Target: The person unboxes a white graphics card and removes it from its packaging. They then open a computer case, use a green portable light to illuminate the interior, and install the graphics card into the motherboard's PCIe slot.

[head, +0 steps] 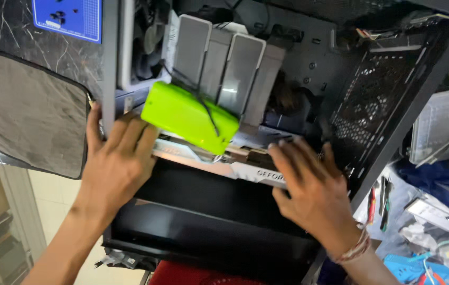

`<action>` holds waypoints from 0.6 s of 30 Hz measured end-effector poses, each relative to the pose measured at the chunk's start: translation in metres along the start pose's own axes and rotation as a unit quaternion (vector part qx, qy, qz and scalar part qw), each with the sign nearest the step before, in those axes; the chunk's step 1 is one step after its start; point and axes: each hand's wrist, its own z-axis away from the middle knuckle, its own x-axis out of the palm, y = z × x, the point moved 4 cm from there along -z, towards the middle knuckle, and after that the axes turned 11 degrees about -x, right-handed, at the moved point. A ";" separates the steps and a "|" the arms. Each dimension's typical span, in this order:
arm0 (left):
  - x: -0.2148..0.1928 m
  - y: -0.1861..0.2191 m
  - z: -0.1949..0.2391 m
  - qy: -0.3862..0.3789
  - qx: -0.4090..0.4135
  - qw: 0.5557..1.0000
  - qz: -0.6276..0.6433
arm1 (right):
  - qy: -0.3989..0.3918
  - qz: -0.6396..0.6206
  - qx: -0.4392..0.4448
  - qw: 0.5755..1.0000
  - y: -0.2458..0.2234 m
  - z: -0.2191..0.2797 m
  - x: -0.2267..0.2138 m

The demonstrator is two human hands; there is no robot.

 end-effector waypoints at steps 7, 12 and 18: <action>0.007 0.002 0.003 -0.075 -0.004 0.997 -0.031 | -0.004 0.004 -0.023 1.000 0.006 0.003 0.004; 0.019 -0.004 0.011 -0.086 -0.003 0.996 -0.037 | -0.011 0.015 -0.033 0.999 0.008 0.012 0.011; 0.027 -0.013 0.024 -0.166 -0.014 0.985 -0.043 | -0.024 0.016 -0.063 0.998 0.006 0.019 0.016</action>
